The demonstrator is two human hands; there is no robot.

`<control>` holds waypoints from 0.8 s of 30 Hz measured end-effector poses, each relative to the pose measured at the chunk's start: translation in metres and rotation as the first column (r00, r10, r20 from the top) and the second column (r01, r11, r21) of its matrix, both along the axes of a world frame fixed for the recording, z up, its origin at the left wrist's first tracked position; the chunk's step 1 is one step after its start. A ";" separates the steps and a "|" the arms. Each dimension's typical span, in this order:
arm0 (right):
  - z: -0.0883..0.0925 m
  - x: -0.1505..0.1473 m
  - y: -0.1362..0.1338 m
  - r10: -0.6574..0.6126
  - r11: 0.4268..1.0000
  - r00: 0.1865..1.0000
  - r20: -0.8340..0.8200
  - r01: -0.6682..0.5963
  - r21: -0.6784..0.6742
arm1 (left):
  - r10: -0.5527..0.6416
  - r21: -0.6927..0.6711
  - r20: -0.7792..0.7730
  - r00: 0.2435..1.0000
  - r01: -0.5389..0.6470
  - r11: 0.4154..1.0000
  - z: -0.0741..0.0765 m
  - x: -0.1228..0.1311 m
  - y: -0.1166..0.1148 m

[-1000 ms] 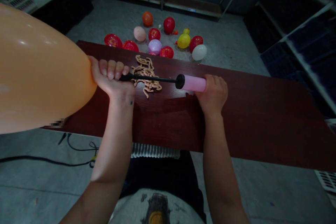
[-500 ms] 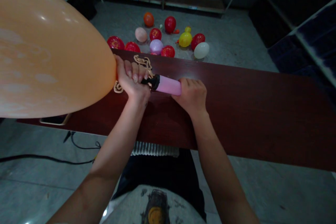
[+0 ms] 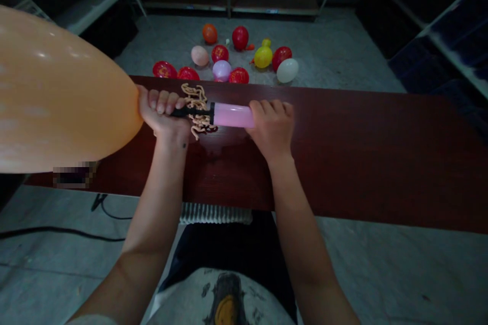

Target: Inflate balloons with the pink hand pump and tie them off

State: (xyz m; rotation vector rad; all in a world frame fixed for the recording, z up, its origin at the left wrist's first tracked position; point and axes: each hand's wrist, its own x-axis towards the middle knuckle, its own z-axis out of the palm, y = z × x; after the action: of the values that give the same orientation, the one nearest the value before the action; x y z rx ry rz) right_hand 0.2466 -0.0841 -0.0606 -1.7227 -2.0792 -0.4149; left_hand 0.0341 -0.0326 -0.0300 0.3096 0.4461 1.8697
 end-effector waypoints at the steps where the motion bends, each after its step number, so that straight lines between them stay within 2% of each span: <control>1: 0.000 0.005 0.000 -0.030 0.999 1.000 -0.008 0.031 0.014 | -0.001 0.026 0.064 0.998 -0.001 1.000 0.003 -0.001 -0.002; 5: 0.000 0.025 -0.001 -0.156 0.985 0.986 -0.062 0.160 0.058 | -0.016 0.043 0.202 0.979 0.007 0.999 0.014 -0.009 -0.006; 9: -0.003 0.037 0.001 -0.236 0.966 0.965 -0.116 0.245 0.077 | 0.052 0.038 0.306 0.950 -0.067 0.997 0.016 -0.023 -0.001; 14: -0.004 0.038 0.002 -0.212 0.974 0.972 -0.099 0.219 0.063 | 0.051 0.105 0.323 0.945 -0.090 0.990 0.010 -0.032 0.001; 20: -0.002 0.035 0.000 -0.219 0.975 0.975 -0.024 0.219 0.017 | 0.109 0.023 0.294 0.950 -0.121 0.992 0.014 -0.022 -0.002; 24: -0.001 0.026 -0.001 -0.159 0.987 0.987 0.013 0.159 -0.018 | 0.128 -0.013 0.247 0.961 -0.128 0.992 0.020 -0.013 -0.004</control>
State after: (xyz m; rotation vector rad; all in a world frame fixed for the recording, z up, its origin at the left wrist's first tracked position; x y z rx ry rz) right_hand 0.2728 -0.0854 -0.0618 -1.9091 -1.9664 -0.4540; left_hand 0.0213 -0.0368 -0.0104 0.0475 0.2983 2.0044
